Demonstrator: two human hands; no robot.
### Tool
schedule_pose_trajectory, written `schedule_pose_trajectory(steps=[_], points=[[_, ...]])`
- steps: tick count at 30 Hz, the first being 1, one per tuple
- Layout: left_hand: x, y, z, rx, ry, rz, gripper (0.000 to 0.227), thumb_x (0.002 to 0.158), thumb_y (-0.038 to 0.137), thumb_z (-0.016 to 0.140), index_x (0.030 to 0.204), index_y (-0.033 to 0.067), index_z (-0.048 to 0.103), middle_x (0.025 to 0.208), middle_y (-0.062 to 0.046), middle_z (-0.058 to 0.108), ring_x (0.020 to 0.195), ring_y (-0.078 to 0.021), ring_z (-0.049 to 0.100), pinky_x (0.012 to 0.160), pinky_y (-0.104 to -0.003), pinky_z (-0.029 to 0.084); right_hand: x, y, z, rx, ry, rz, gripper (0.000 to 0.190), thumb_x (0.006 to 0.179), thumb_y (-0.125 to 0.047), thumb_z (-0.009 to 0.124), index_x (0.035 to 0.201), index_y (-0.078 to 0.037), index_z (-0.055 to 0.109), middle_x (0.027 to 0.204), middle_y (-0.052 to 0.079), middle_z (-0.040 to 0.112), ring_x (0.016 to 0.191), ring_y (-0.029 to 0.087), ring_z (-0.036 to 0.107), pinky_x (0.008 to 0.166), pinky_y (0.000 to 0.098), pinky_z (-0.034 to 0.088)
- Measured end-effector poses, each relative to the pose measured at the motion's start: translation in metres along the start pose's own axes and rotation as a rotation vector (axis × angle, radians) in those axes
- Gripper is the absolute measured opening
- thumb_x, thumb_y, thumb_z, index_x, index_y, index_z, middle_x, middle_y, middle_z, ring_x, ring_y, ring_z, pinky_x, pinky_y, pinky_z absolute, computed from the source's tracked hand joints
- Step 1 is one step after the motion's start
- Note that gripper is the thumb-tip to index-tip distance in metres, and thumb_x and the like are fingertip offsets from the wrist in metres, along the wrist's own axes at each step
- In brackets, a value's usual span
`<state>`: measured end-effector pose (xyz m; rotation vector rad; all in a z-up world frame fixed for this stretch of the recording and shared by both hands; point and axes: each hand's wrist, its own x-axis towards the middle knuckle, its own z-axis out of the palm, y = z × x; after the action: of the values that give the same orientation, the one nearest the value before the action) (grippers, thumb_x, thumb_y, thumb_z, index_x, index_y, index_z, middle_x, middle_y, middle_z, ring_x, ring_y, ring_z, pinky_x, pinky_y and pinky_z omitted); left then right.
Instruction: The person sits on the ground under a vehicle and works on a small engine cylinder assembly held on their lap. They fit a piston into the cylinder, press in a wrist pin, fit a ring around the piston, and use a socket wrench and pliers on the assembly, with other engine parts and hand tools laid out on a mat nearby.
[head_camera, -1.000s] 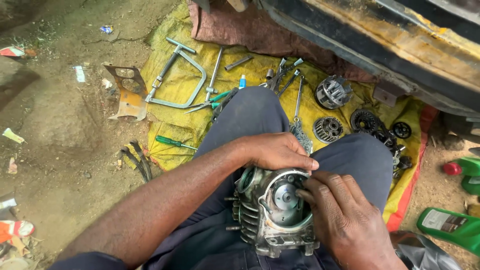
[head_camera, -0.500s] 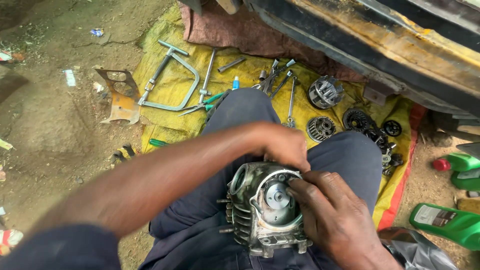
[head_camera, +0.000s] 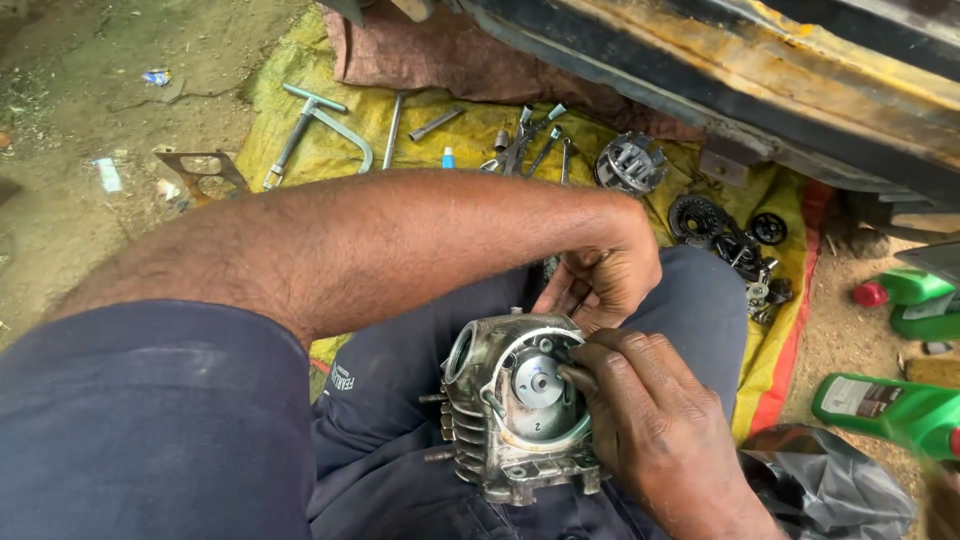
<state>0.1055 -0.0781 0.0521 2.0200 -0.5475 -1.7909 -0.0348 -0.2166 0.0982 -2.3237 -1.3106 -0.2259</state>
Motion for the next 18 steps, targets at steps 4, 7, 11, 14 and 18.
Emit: schedule_pose_trajectory(steps=[4,7,11,14,18], points=[[0.001,-0.004,-0.001,-0.007,-0.007,0.026,0.021,0.069,-0.007,0.077,0.09,-0.0086,0.076,0.085,-0.019,0.08,0.078,-0.0277,0.08,0.072,-0.043,0.07,0.005,-0.002,-0.002,0.005,0.022,-0.019,0.024,0.079,-0.006,0.078,0.101,-0.005,0.069,0.1,0.008,0.069,0.088,0.027,0.068,0.073,0.0386,0.056],[0.007,-0.005,0.0,-0.022,-0.033,0.007,0.023,0.07,-0.007,0.079,0.091,-0.0107,0.075,0.087,-0.021,0.079,0.079,-0.0285,0.079,0.072,-0.043,0.07,0.004,-0.005,-0.001,0.063,0.024,-0.009,0.027,0.076,-0.004,0.075,0.101,-0.009,0.07,0.102,0.006,0.069,0.09,0.026,0.069,0.074,0.0374,0.057],[-0.001,-0.001,0.001,0.001,-0.017,0.002,0.024,0.07,-0.009,0.078,0.093,-0.0117,0.073,0.09,-0.022,0.078,0.078,-0.0307,0.078,0.07,-0.044,0.067,0.004,-0.005,0.003,-0.07,0.033,0.006,0.024,0.077,-0.006,0.077,0.101,-0.007,0.069,0.098,0.007,0.068,0.086,0.026,0.069,0.066,0.0377,0.056],[-0.01,-0.001,0.004,0.007,0.037,0.009,0.025,0.069,-0.01,0.079,0.093,-0.0124,0.072,0.09,-0.025,0.077,0.078,-0.0319,0.079,0.069,-0.043,0.067,0.004,-0.003,0.004,-0.087,0.014,-0.011,0.03,0.072,-0.005,0.075,0.102,-0.007,0.071,0.098,0.007,0.068,0.087,0.025,0.069,0.065,0.0367,0.057],[-0.008,-0.008,0.007,-0.042,0.089,0.06,0.027,0.065,-0.011,0.076,0.092,-0.0084,0.075,0.086,-0.022,0.078,0.076,-0.0311,0.079,0.065,-0.043,0.065,0.0,0.0,0.008,-0.087,-0.011,0.019,0.032,0.075,-0.006,0.077,0.106,-0.008,0.073,0.096,0.004,0.068,0.084,0.022,0.069,0.065,0.0359,0.057]])
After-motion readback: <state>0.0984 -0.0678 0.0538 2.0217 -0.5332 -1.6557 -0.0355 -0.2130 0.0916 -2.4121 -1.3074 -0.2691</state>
